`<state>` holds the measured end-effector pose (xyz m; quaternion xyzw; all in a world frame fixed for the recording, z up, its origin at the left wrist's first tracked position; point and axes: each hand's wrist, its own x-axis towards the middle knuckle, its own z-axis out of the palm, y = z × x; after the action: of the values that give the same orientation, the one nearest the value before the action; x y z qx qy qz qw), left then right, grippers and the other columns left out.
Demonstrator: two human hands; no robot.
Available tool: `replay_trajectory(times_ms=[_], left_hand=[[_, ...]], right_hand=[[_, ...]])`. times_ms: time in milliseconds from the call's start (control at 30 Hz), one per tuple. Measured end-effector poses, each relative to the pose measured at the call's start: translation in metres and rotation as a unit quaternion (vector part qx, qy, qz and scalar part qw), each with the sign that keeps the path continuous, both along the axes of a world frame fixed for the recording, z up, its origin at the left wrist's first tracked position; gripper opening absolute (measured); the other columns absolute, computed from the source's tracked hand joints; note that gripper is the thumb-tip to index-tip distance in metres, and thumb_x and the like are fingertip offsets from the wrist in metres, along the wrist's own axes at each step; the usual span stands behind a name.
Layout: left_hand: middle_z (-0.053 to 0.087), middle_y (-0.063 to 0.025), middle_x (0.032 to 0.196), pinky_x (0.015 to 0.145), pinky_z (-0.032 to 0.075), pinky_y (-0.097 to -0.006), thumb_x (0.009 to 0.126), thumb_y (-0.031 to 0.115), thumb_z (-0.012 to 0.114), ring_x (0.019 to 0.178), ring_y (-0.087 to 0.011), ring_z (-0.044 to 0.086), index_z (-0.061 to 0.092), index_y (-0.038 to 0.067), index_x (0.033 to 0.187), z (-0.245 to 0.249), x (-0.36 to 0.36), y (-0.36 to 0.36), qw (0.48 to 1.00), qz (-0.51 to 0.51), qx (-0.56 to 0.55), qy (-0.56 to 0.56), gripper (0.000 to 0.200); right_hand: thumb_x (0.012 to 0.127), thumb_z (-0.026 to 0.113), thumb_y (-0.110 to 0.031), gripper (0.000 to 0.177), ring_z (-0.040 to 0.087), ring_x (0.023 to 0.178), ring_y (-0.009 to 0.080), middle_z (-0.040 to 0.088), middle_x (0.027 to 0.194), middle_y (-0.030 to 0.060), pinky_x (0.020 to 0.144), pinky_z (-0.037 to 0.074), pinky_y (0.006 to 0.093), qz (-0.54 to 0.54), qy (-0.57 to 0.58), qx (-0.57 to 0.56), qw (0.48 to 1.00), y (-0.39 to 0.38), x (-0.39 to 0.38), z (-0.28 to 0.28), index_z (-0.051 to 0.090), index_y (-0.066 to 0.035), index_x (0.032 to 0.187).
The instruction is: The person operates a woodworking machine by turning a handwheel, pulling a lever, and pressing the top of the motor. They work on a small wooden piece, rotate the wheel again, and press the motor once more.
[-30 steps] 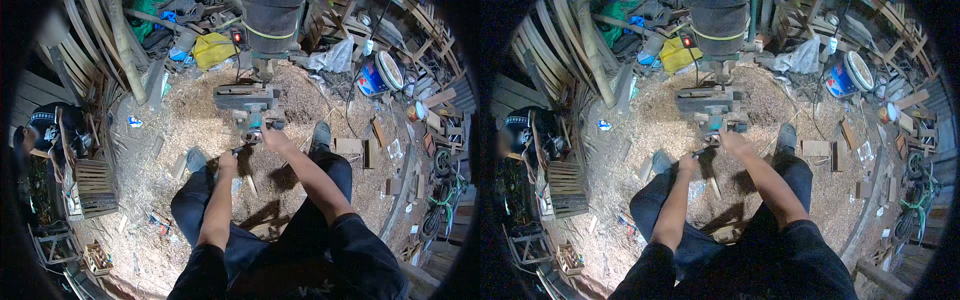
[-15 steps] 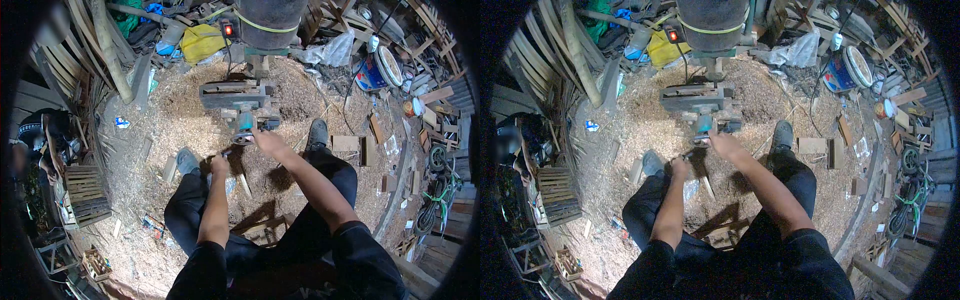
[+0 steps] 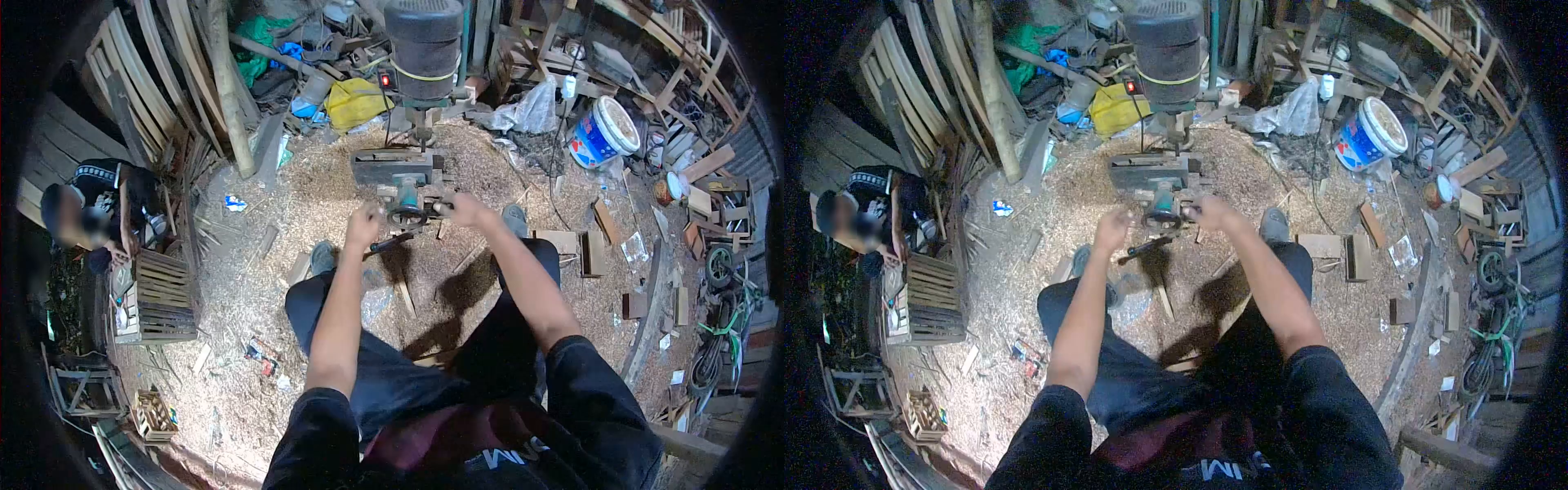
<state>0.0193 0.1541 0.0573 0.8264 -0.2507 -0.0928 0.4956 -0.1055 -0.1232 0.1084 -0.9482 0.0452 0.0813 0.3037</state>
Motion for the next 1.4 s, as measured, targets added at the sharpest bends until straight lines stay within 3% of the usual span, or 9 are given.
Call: replay_trajectory(times_ms=[300, 433, 833, 967, 1100, 1200, 1267, 1300, 1400], left_hand=[[0.071, -0.0133, 0.088, 0.077, 0.051, -0.0318, 0.090, 0.030, 0.067, 0.083, -0.0198, 0.066, 0.068, 0.003, 0.112, 0.283, -0.037, -0.041, 0.964, 0.008, -0.155, -0.217, 0.035], [0.069, -0.0217, 0.102, 0.086, 0.051, -0.0401, 0.088, 0.026, 0.065, 0.095, -0.0332, 0.067, 0.064, -0.004, 0.111, 0.361, -0.040, -0.075, 0.954, 0.022, -0.119, -0.275, 0.038], [0.060, -0.0174, 0.122, 0.104, 0.035, -0.0526, 0.088, 0.035, 0.062, 0.121, -0.0356, 0.052, 0.064, 0.003, 0.113, 0.367, 0.073, -0.212, 0.897, 0.071, -0.036, -0.434, 0.040], [0.056, -0.0145, 0.132, 0.107, 0.027, -0.0607, 0.087, 0.035, 0.062, 0.129, -0.0335, 0.045, 0.065, 0.004, 0.115, 0.352, 0.076, -0.227, 0.853, 0.114, -0.054, -0.507, 0.041], [0.052, -0.0156, 0.136, 0.109, 0.025, -0.0597, 0.082, 0.040, 0.068, 0.131, -0.0351, 0.043, 0.062, 0.005, 0.123, 0.356, 0.072, -0.222, 0.861, 0.099, -0.044, -0.496, 0.054], [0.051, -0.0162, 0.137, 0.109, 0.025, -0.0599, 0.079, 0.045, 0.071, 0.132, -0.0355, 0.042, 0.062, 0.006, 0.123, 0.349, 0.078, -0.222, 0.854, 0.101, -0.050, -0.508, 0.060], [0.051, -0.0159, 0.137, 0.110, 0.025, -0.0599, 0.079, 0.045, 0.070, 0.131, -0.0353, 0.042, 0.063, 0.008, 0.122, 0.349, 0.077, -0.223, 0.853, 0.096, -0.056, -0.510, 0.057], [0.050, -0.0156, 0.138, 0.110, 0.025, -0.0601, 0.079, 0.045, 0.070, 0.131, -0.0350, 0.042, 0.064, 0.009, 0.121, 0.347, 0.076, -0.220, 0.854, 0.087, -0.058, -0.510, 0.056], [0.049, -0.0134, 0.140, 0.110, 0.024, -0.0617, 0.077, 0.046, 0.070, 0.132, -0.0337, 0.041, 0.065, 0.014, 0.120, 0.354, 0.082, -0.220, 0.857, 0.084, -0.039, -0.508, 0.053]], right_hand=[[0.097, 0.054, -0.042, 0.049, 0.069, 0.091, 0.0277, 0.070, 0.102, 0.0213, 0.082, 0.053, 0.0402, 0.009, -0.217, -0.034, 0.976, -0.046, -0.034, 0.198, 0.064, 0.002, 0.116], [0.092, 0.059, -0.046, 0.047, 0.070, 0.078, 0.0285, 0.072, 0.084, 0.0169, 0.076, 0.053, 0.0393, -0.087, -0.186, 0.001, 0.979, -0.051, -0.033, 0.285, 0.070, -0.003, 0.106], [0.093, 0.058, -0.048, 0.056, 0.063, 0.062, 0.0208, 0.066, 0.071, 0.0116, 0.060, 0.052, 0.0363, -0.142, -0.214, 0.140, 0.956, -0.137, 0.086, 0.343, 0.067, 0.007, 0.088], [0.088, 0.063, -0.055, 0.064, 0.065, 0.085, 0.0248, 0.069, 0.089, 0.0182, 0.078, 0.051, 0.0392, -0.234, -0.383, 0.029, 0.893, -0.186, 0.188, 0.329, 0.066, 0.008, 0.100], [0.079, 0.061, -0.072, 0.103, 0.049, 0.127, 0.0372, 0.052, 0.134, 0.0289, 0.107, 0.037, 0.0437, -0.314, -0.327, 0.218, 0.864, -0.196, 0.242, 0.349, 0.042, 0.010, 0.139], [0.076, 0.052, -0.083, 0.111, 0.036, 0.137, 0.0424, 0.035, 0.148, 0.0320, 0.112, 0.030, 0.0506, -0.303, -0.259, 0.284, 0.872, -0.219, 0.278, 0.363, 0.042, 0.007, 0.141], [0.089, 0.048, -0.069, 0.075, 0.060, 0.105, 0.0313, 0.064, 0.112, 0.0249, 0.085, 0.049, 0.0445, -0.385, -0.305, 0.314, 0.813, -0.194, 0.253, 0.393, 0.067, 0.001, 0.109], [0.077, 0.039, -0.088, 0.110, 0.036, 0.136, 0.0371, 0.042, 0.145, 0.0264, 0.107, 0.032, 0.0514, -0.366, -0.237, 0.328, 0.838, -0.174, 0.217, 0.409, 0.048, 0.003, 0.139], [0.082, 0.040, -0.082, 0.100, 0.043, 0.129, 0.0345, 0.049, 0.136, 0.0238, 0.103, 0.036, 0.0487, -0.296, -0.313, 0.334, 0.838, -0.184, 0.233, 0.410, 0.053, 0.003, 0.132]])
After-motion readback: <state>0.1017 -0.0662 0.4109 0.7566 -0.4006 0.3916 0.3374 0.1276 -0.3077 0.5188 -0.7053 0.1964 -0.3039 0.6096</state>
